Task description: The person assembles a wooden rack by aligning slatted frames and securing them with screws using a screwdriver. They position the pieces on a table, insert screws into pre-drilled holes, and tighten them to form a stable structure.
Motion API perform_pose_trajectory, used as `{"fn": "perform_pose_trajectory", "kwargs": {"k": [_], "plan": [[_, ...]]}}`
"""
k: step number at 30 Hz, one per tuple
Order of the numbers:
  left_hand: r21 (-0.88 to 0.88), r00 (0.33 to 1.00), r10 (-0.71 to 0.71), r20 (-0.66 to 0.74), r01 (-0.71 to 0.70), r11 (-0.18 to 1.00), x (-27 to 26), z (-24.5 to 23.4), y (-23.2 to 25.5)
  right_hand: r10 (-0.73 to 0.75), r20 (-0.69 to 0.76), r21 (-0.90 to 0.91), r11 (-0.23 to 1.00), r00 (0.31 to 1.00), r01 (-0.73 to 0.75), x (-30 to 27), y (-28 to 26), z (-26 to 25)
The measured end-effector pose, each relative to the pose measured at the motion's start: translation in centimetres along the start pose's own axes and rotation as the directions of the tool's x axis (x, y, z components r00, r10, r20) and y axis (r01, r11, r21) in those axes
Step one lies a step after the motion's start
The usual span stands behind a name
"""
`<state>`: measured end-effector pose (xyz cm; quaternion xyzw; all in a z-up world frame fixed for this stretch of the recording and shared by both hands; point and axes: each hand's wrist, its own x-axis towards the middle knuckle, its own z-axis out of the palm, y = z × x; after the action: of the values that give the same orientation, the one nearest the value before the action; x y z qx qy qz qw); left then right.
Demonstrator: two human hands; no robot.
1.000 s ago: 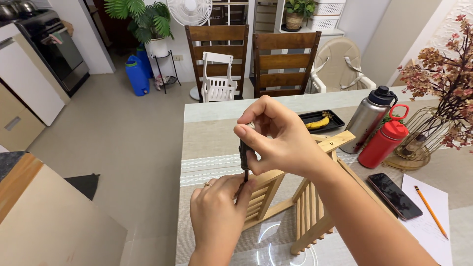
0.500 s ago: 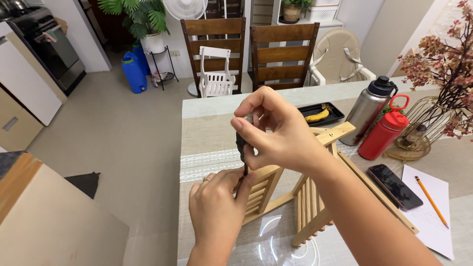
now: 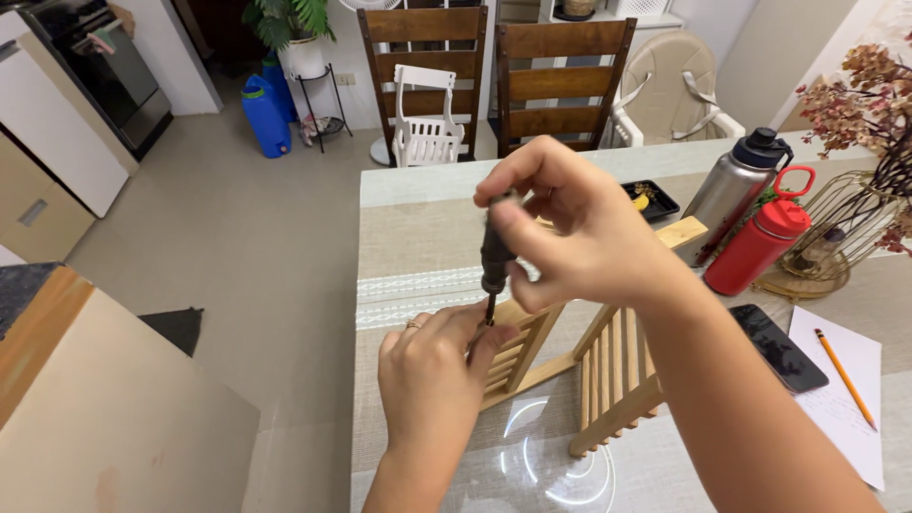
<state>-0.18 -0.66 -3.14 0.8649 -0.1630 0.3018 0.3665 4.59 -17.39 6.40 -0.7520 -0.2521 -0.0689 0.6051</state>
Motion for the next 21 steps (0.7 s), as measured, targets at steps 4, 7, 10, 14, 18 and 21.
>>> {"fn": "perform_pose_trajectory", "kwargs": {"k": [4, 7, 10, 14, 18, 21], "plan": [[0.001, 1.0, 0.008, -0.018, -0.008, 1.0, 0.1, -0.1, 0.1, -0.036, 0.081, 0.242, 0.97, 0.996, 0.015, 0.3, 0.3, -0.3], [0.006, 1.0, -0.024, 0.003, 0.024, 1.0, 0.1, 0.0, 0.1, -0.106, 0.043, 0.181, 0.979, 0.993, 0.096, -0.1, 1.3, 0.7], [-0.001, 1.0, -0.019, -0.001, 0.019, 1.0, 0.0, 0.1, 0.1, -0.224, 0.04, -0.091, 0.97, 0.974, 0.226, -0.5, 1.4, 0.8], [0.006, 1.0, 0.015, -0.019, -0.014, 1.0, -0.1, -0.1, -0.1, -0.013, -0.009, 0.121, 0.993, 1.0, 0.014, -0.3, 0.5, 1.0], [0.083, 0.999, 0.041, -0.032, -0.039, 0.996, -0.1, 0.2, -0.5, 0.014, -0.09, 0.282, 0.959, 0.996, 0.012, -0.1, 0.8, 2.1], [0.15, 0.999, 0.036, -0.019, -0.033, 0.988, -0.4, 0.5, -0.7, -0.162, -0.167, 0.056, 0.983, 0.973, 0.173, -0.9, 1.9, 3.8]]}}
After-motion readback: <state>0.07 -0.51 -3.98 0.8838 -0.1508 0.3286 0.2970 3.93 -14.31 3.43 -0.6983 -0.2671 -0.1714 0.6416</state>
